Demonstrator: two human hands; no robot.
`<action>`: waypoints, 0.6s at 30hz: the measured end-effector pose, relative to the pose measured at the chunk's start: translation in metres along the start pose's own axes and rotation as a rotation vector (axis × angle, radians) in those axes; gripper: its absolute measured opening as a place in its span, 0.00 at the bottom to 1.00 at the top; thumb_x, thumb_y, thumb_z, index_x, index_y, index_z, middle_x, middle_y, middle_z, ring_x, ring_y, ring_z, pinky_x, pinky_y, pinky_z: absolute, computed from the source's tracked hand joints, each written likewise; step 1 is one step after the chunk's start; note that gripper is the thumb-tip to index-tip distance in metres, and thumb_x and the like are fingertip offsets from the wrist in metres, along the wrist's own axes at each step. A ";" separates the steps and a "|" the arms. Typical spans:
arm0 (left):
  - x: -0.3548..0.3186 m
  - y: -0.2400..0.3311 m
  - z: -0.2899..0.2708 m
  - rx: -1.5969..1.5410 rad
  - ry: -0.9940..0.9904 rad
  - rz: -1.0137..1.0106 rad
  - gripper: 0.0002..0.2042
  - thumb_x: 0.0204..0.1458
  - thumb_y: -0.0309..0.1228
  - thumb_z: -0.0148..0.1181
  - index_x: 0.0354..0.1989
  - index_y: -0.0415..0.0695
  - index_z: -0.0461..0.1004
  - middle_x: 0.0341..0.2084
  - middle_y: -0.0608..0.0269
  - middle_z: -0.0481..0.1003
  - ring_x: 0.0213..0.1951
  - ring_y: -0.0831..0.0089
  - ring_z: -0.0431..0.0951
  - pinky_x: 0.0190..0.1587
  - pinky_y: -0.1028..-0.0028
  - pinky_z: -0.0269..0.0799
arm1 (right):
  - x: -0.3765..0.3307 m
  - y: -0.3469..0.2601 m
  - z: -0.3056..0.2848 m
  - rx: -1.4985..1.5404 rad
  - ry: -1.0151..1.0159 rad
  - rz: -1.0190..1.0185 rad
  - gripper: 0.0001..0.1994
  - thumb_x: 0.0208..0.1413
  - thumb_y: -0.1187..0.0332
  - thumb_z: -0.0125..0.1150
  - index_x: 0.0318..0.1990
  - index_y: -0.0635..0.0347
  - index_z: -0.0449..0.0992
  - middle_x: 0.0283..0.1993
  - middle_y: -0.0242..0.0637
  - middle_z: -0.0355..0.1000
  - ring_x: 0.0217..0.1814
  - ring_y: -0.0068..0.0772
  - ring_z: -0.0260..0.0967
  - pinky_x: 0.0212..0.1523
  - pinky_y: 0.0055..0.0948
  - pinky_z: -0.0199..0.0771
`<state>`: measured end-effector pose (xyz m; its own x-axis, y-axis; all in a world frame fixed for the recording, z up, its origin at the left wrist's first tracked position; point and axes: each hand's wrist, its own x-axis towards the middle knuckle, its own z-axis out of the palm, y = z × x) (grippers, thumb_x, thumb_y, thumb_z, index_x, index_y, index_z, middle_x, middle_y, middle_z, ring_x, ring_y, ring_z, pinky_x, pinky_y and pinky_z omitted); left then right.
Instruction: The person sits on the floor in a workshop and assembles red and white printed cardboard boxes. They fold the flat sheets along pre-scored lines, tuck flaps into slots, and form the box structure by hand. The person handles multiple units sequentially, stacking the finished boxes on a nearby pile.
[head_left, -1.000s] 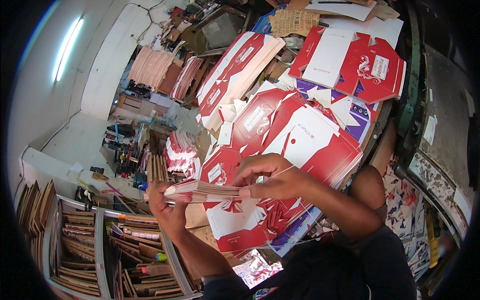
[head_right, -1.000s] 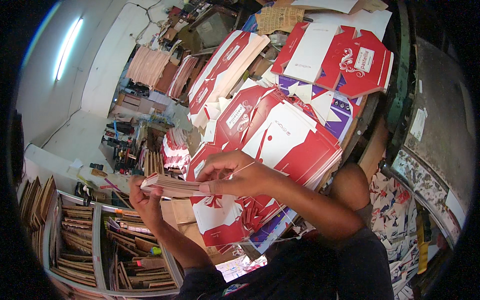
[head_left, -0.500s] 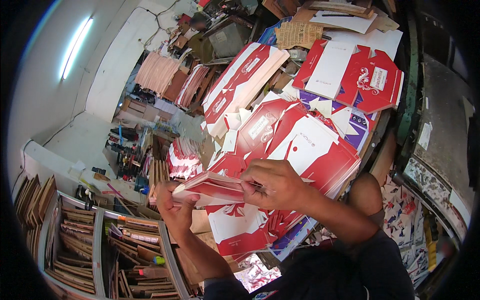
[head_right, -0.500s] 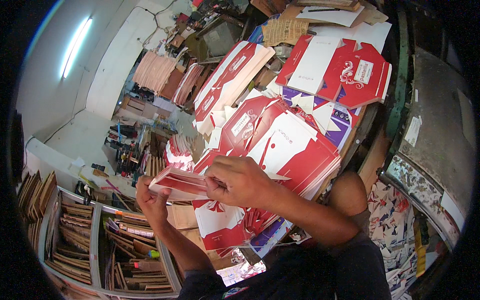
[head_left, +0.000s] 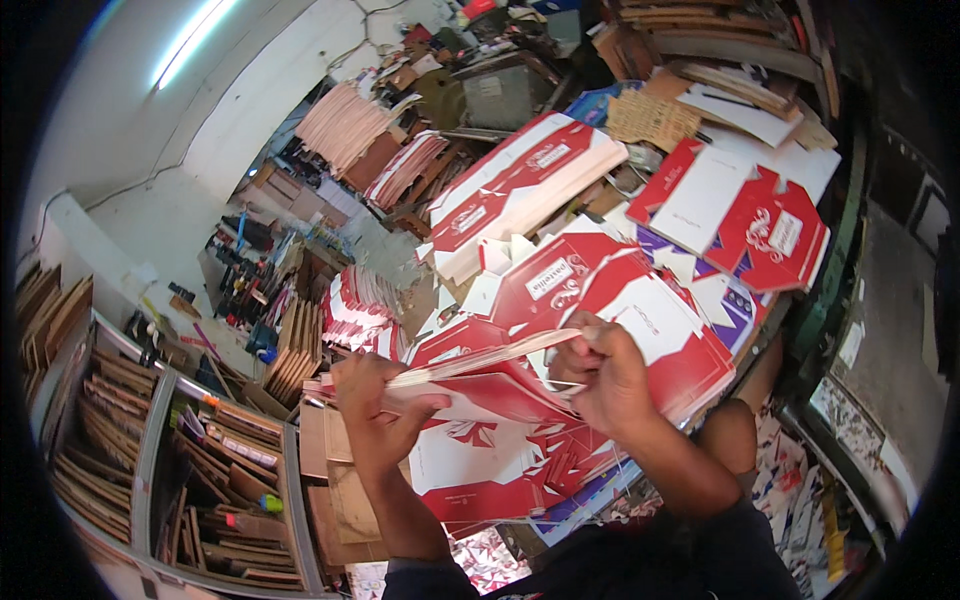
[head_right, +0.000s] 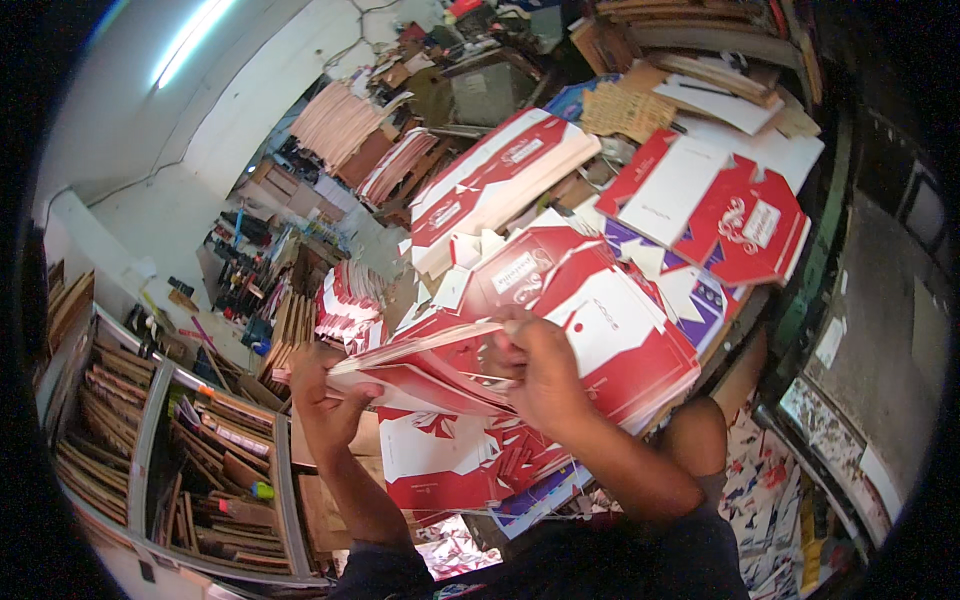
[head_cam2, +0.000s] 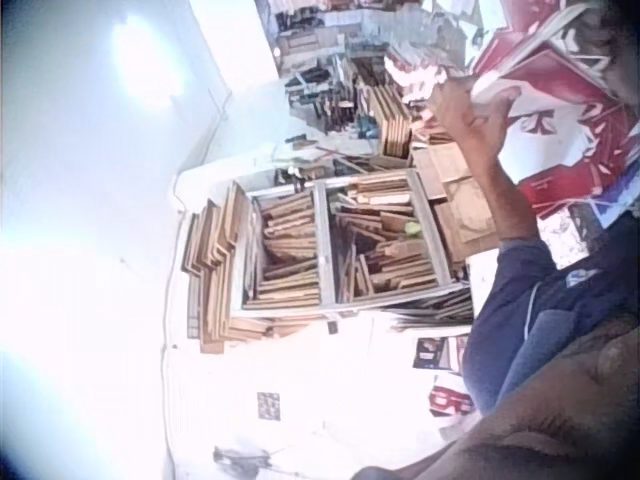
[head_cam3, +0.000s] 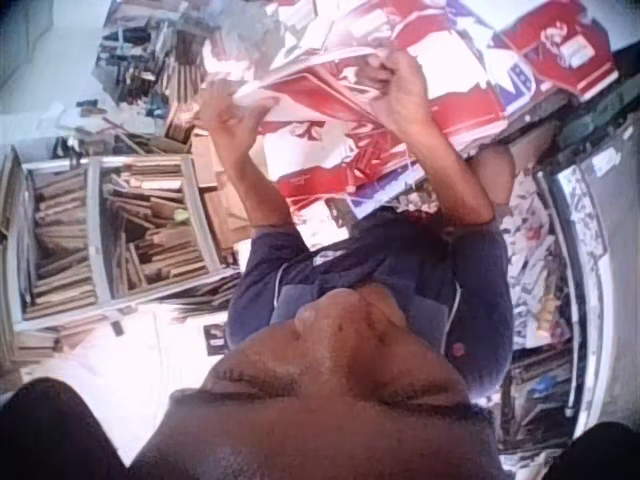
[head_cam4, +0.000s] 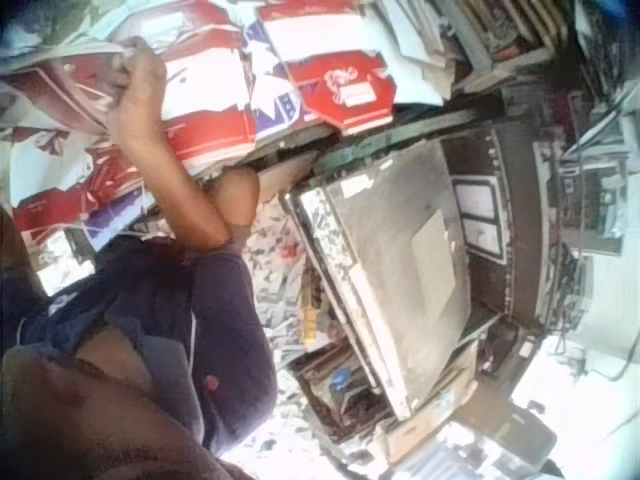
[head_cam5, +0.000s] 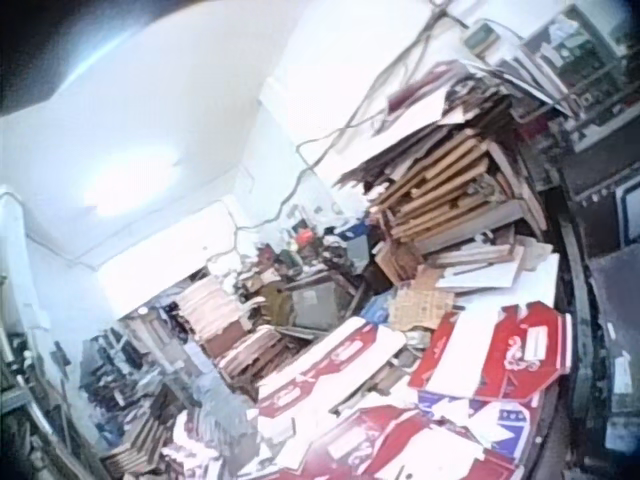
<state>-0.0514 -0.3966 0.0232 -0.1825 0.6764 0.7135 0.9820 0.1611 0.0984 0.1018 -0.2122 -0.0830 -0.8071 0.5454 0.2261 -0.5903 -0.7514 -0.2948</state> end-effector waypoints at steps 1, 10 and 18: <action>0.006 0.006 -0.001 0.029 0.016 0.054 0.27 0.31 0.52 0.78 0.28 0.44 0.73 0.22 0.64 0.69 0.30 0.62 0.66 0.40 0.63 0.55 | 0.001 -0.004 -0.005 -0.028 -0.021 -0.043 0.11 0.57 0.60 0.52 0.27 0.53 0.63 0.19 0.22 0.49 0.18 0.18 0.42 0.21 0.24 0.45; 0.010 0.008 -0.007 0.136 -0.012 0.074 0.24 0.36 0.51 0.76 0.29 0.43 0.74 0.24 0.61 0.71 0.30 0.60 0.67 0.38 0.63 0.56 | -0.038 -0.075 0.034 -0.081 0.082 -0.357 0.09 0.57 0.66 0.53 0.31 0.62 0.68 0.19 0.23 0.51 0.15 0.16 0.41 0.16 0.24 0.40; 0.034 0.003 0.014 0.165 0.082 0.047 0.21 0.43 0.49 0.73 0.33 0.44 0.76 0.28 0.61 0.75 0.32 0.59 0.72 0.38 0.62 0.58 | -0.079 -0.160 0.052 -0.297 -0.285 -0.614 0.06 0.63 0.68 0.45 0.37 0.60 0.62 0.22 0.24 0.48 0.16 0.14 0.36 0.16 0.22 0.39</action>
<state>-0.0556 -0.3634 0.0377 -0.1259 0.6262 0.7694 0.9667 0.2515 -0.0465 0.2605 -0.1545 -0.0051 -0.3209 0.6875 0.6514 -0.9451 -0.1878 -0.2674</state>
